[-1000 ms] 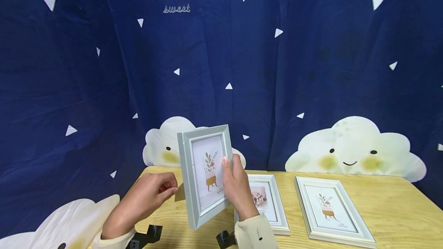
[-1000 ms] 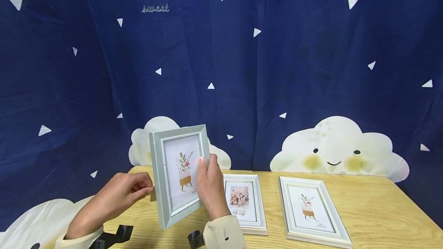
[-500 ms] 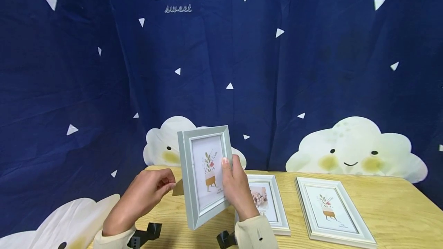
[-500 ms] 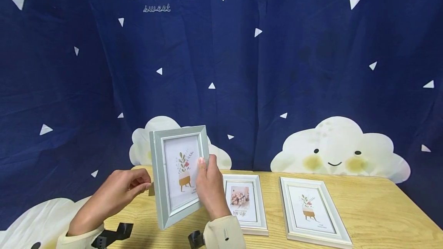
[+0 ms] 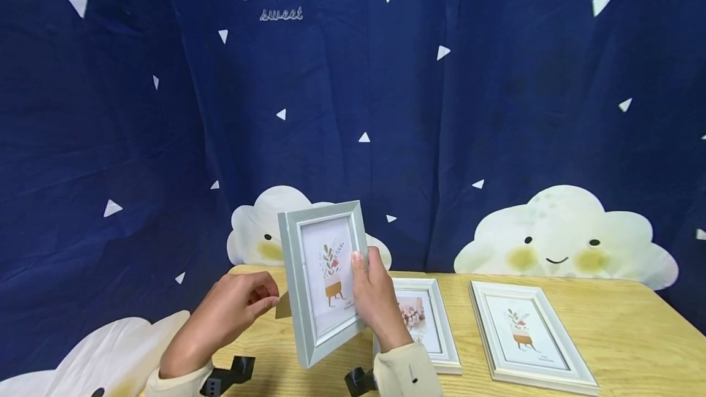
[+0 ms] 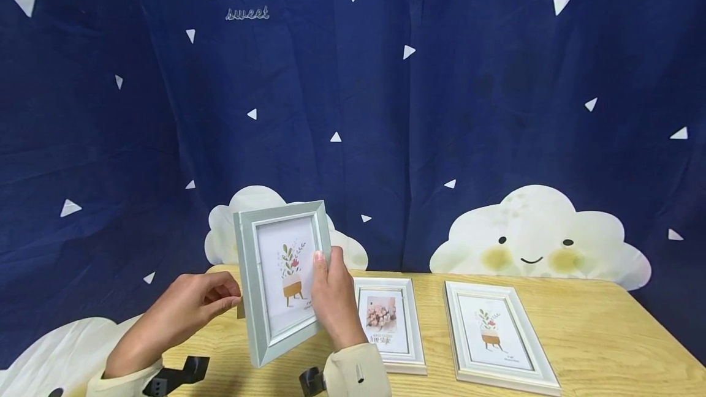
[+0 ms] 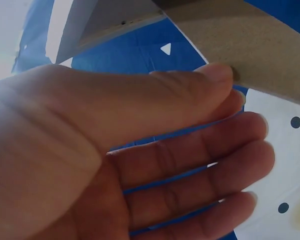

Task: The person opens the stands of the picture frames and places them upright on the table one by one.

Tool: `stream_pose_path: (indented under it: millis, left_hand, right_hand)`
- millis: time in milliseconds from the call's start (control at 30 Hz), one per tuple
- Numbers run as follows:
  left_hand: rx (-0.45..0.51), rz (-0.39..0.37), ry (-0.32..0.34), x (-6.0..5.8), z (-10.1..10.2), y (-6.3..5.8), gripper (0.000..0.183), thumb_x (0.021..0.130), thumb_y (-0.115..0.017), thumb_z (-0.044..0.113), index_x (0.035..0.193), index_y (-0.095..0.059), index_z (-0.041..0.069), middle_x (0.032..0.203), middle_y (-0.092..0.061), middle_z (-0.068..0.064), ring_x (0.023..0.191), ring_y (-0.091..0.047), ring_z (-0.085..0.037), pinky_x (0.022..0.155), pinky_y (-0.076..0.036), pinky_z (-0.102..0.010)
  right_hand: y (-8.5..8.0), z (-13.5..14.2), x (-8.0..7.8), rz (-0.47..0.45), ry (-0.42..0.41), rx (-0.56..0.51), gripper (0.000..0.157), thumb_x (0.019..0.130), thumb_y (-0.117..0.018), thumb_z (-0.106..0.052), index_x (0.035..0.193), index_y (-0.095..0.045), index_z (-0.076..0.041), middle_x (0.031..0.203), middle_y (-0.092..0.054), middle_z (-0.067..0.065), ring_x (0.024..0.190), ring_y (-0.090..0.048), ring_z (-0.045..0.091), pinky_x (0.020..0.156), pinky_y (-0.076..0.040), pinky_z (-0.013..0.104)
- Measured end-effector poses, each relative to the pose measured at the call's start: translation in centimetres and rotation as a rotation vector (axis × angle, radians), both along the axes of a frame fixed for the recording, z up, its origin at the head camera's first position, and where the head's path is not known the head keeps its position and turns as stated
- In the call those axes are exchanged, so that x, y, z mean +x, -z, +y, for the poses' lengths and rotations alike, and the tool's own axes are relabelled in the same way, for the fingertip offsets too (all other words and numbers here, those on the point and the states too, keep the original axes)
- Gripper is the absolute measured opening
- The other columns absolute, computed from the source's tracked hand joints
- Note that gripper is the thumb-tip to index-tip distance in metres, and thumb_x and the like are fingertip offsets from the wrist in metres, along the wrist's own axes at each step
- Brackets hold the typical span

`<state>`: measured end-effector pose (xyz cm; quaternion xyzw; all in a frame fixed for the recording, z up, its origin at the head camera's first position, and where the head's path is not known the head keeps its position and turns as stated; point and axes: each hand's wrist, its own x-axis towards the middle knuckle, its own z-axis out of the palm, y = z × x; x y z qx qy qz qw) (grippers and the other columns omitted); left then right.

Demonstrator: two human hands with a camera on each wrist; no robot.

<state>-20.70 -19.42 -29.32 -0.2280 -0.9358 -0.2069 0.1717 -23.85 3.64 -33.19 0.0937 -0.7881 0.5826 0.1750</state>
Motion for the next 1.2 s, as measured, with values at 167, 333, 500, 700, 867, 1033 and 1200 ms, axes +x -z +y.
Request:
stream_pose_path:
  millis: [167, 333, 500, 700, 867, 1033, 1200]
  left_hand:
    - [0.011, -0.024, -0.014, 0.1, 0.1, 0.0, 0.014, 0.083, -0.075, 0.015, 0.078, -0.063, 0.021, 0.067, -0.058, 0.017, 0.062, -0.053, 0.004, 0.059, -0.046, -0.023]
    - [0.019, -0.029, -0.007, 0.1, 0.1, 0.0, 0.012, 0.081, -0.075, 0.013, 0.082, -0.065, 0.019, 0.068, -0.06, 0.017, 0.062, -0.055, 0.003, 0.06, -0.047, -0.023]
    - [0.018, -0.026, 0.011, 0.2, 0.0, -0.1, 0.011, 0.081, -0.076, 0.015, 0.085, -0.066, 0.017, 0.069, -0.061, 0.016, 0.063, -0.056, 0.003, 0.06, -0.047, -0.023]
    - [0.018, -0.014, 0.018, 0.3, -0.2, -0.1, 0.011, 0.082, -0.076, 0.018, 0.087, -0.066, 0.017, 0.069, -0.062, 0.016, 0.062, -0.056, 0.003, 0.059, -0.047, -0.023]
    - [0.025, -0.008, 0.011, 0.4, -0.2, -0.1, 0.011, 0.082, -0.076, 0.017, 0.086, -0.066, 0.016, 0.069, -0.062, 0.017, 0.062, -0.056, 0.004, 0.059, -0.047, -0.022]
    - [0.057, 0.009, -0.017, 0.7, 0.1, -0.5, 0.007, 0.085, -0.073, 0.018, 0.089, -0.067, 0.017, 0.071, -0.063, 0.016, 0.063, -0.057, 0.004, 0.06, -0.049, -0.023]
    - [0.16, 0.131, -0.075, 1.2, 0.8, -1.3, 0.006, 0.091, -0.065, 0.013, 0.096, -0.068, 0.016, 0.075, -0.065, 0.013, 0.066, -0.059, -0.001, 0.061, -0.052, -0.024]
  right_hand:
    - [0.1, 0.1, -0.1, -0.004, 0.006, 0.003, 0.025, 0.105, -0.037, -0.03, 0.117, -0.049, -0.012, 0.092, -0.061, 0.01, 0.08, -0.056, 0.02, 0.076, -0.045, 0.041]
    - [0.1, 0.2, -0.2, -0.009, -0.003, -0.012, 0.026, 0.105, -0.036, -0.03, 0.118, -0.049, -0.013, 0.095, -0.061, 0.01, 0.081, -0.057, 0.019, 0.076, -0.045, 0.041]
    - [0.1, 0.2, -0.2, 0.0, -0.007, -0.025, 0.026, 0.105, -0.037, -0.03, 0.118, -0.05, -0.012, 0.096, -0.062, 0.01, 0.082, -0.057, 0.02, 0.076, -0.045, 0.041]
    - [0.1, 0.2, -0.3, 0.003, -0.008, -0.03, 0.026, 0.105, -0.037, -0.03, 0.117, -0.05, -0.012, 0.096, -0.062, 0.01, 0.083, -0.057, 0.02, 0.077, -0.045, 0.042]
    - [0.1, 0.1, -0.2, 0.001, -0.015, -0.028, 0.026, 0.105, -0.037, -0.031, 0.118, -0.05, -0.012, 0.097, -0.061, 0.01, 0.084, -0.057, 0.02, 0.078, -0.045, 0.042]
    - [0.1, 0.2, -0.1, 0.006, -0.014, -0.026, 0.027, 0.105, -0.037, -0.031, 0.119, -0.05, -0.011, 0.097, -0.062, 0.011, 0.084, -0.057, 0.02, 0.078, -0.045, 0.043]
    - [0.1, 0.1, -0.1, 0.013, -0.01, -0.024, 0.027, 0.105, -0.038, -0.031, 0.118, -0.051, -0.011, 0.095, -0.062, 0.011, 0.083, -0.057, 0.02, 0.078, -0.045, 0.042]
